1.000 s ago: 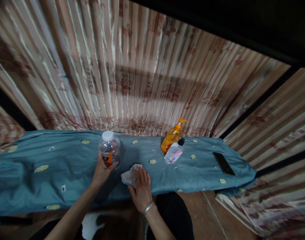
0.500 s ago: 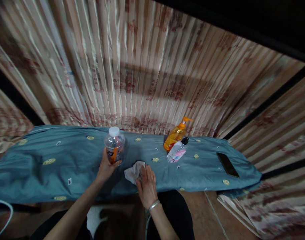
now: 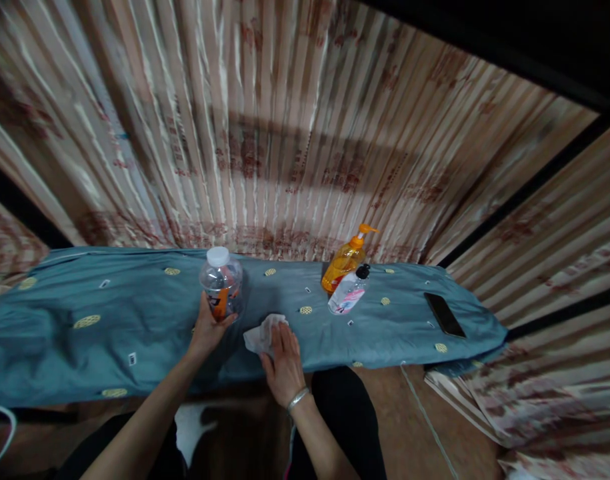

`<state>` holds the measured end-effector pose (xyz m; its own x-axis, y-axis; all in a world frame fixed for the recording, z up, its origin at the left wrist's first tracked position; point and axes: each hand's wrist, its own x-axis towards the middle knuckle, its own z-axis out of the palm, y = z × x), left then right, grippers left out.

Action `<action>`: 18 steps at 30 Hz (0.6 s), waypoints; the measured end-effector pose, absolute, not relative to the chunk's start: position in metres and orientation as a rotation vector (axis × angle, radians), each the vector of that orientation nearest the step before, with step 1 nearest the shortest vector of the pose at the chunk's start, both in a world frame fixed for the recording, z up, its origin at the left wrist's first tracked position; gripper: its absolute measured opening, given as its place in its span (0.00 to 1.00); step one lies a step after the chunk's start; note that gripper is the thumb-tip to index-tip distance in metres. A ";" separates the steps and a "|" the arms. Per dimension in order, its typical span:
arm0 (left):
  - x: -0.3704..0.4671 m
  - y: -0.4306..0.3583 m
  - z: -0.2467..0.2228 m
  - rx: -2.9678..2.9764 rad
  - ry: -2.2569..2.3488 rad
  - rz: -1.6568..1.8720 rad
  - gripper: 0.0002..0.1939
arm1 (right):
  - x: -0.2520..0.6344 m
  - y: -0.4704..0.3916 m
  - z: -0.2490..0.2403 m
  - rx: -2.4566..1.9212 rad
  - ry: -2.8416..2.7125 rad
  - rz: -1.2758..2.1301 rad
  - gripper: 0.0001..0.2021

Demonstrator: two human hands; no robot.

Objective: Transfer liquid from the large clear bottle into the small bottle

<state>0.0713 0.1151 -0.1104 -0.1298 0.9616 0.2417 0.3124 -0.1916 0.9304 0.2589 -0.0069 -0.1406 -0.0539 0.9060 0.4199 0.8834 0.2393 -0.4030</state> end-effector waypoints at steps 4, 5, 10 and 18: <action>0.064 0.106 -0.105 1.513 1.422 1.365 0.51 | 0.269 -0.021 -0.122 -1.603 -1.763 0.152 0.23; 0.061 0.103 -0.101 1.505 1.420 1.378 0.51 | 0.270 -0.025 -0.116 -1.587 -1.711 0.203 0.21; 0.043 0.074 -0.067 1.413 1.388 1.505 0.43 | 0.262 -0.049 -0.079 -1.428 -1.344 0.559 0.16; 0.098 -0.042 -0.033 0.653 0.773 1.130 0.30 | 0.214 -0.076 -0.045 -0.780 -0.551 1.586 0.18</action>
